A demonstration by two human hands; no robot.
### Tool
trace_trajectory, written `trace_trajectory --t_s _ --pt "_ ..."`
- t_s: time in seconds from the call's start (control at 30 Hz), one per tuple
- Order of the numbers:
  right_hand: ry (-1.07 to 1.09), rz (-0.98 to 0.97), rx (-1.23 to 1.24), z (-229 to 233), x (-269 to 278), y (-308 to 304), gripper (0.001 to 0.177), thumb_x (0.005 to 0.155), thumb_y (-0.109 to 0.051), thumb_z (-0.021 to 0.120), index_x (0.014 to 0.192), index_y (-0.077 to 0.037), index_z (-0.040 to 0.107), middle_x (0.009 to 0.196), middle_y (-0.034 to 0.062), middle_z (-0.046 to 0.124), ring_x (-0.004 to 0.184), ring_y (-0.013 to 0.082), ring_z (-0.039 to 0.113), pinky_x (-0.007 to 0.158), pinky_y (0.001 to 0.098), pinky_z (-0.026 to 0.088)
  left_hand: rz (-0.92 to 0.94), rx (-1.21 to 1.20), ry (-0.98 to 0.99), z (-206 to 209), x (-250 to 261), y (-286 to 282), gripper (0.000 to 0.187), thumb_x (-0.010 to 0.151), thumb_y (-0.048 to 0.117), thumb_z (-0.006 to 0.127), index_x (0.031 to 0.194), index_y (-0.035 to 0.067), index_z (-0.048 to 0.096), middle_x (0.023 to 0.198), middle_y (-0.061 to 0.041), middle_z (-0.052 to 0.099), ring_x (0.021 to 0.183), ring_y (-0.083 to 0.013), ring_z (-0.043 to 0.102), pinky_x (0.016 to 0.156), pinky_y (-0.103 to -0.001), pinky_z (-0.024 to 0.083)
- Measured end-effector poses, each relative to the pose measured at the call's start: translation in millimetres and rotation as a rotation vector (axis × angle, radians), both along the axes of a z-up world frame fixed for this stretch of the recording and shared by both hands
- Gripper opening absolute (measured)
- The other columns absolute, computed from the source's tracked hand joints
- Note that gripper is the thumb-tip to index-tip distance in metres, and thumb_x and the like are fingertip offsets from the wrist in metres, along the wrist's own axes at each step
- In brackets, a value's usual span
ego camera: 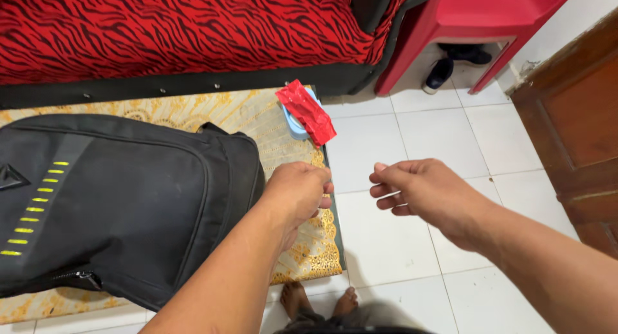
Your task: The person packs a black backpack with personal items. They place a toothbrush and toothpaste into a front pocket, then put a blue container wrapped in red paper into the main compartment, and finally zip the bag closed.
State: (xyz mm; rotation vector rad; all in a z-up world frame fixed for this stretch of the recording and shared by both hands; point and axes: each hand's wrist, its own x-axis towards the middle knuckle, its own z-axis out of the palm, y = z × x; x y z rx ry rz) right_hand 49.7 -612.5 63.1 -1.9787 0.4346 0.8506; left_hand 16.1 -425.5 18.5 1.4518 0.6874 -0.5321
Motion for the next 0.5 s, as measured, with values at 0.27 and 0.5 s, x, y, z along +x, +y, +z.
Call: trace_trajectory --t_s 0.27,0.5 --pt "0.044 0.017 -0.015 -17.6 29.9 6.8 0.044 0.097 -0.045 0.061 0.110 -0.006 0.074 0.105 0.0068 0.075 0.098 0.0190 0.070 0.088 0.0363 0.055 0.012 0.022 -0.007 -21.5 34.2 7.6 0.021 0.089 0.022 0.063 0.094 0.002 0.069 0.087 -0.006 0.069 0.075 -0.0170 0.066 0.070 -0.035 0.052" --pt "0.078 0.101 -0.044 -47.0 102.0 18.4 0.045 0.097 -0.044 0.061 0.115 -0.004 0.074 0.111 0.0088 0.076 0.105 0.0214 0.070 0.093 0.0391 0.055 0.084 0.057 0.037 -50.3 86.1 9.5 0.023 0.088 0.020 0.063 0.092 -0.002 0.071 0.084 -0.011 0.071 0.069 -0.0217 0.064 0.066 -0.039 0.051"
